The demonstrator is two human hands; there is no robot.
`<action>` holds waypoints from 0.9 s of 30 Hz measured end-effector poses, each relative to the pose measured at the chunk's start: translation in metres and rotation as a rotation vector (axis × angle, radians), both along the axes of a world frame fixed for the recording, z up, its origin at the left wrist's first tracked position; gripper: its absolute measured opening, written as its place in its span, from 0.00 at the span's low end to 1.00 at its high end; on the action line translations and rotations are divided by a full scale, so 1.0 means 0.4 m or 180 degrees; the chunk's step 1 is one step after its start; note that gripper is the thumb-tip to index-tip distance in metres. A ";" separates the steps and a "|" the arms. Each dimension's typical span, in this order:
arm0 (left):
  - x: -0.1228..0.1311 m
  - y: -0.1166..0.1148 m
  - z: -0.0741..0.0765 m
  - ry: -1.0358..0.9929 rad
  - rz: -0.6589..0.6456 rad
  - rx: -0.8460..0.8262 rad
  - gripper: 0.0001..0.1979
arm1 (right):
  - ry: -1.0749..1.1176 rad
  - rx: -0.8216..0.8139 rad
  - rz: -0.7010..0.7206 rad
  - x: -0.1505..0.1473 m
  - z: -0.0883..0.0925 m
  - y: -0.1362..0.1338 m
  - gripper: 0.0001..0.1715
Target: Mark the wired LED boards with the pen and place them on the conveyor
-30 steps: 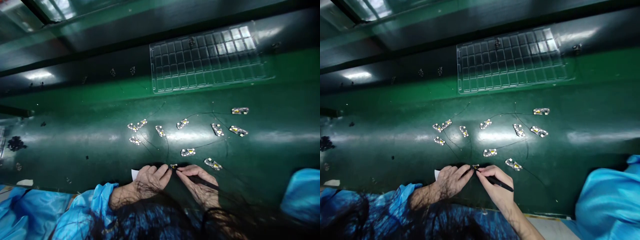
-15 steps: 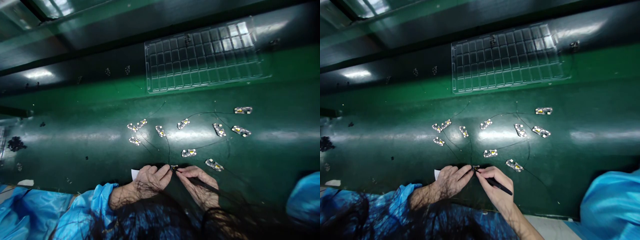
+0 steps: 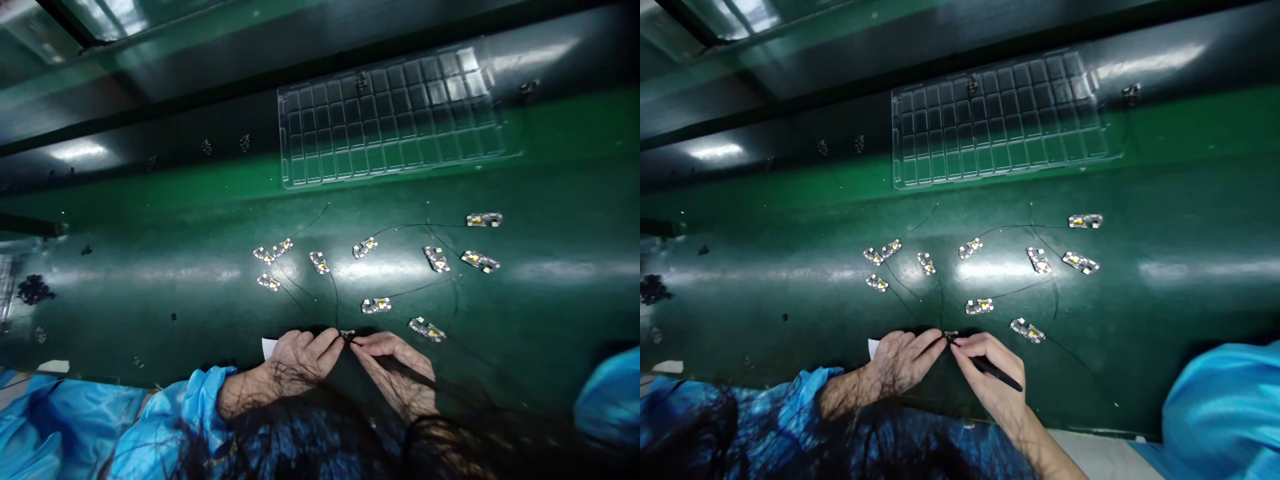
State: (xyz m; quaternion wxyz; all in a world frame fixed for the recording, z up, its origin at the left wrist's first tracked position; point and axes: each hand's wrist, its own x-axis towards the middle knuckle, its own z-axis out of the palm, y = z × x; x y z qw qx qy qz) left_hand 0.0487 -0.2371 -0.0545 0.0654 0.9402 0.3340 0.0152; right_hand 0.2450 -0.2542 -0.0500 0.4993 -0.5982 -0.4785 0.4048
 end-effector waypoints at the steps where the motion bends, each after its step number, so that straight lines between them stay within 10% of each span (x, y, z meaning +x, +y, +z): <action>1: 0.000 0.000 0.000 -0.0025 0.0017 0.0027 0.18 | -0.0001 0.0011 -0.0001 0.000 0.001 0.001 0.12; 27: -0.001 -0.010 -0.016 -0.0142 0.0185 0.0172 0.16 | -0.0943 0.0219 0.0455 0.030 -0.065 -0.035 0.15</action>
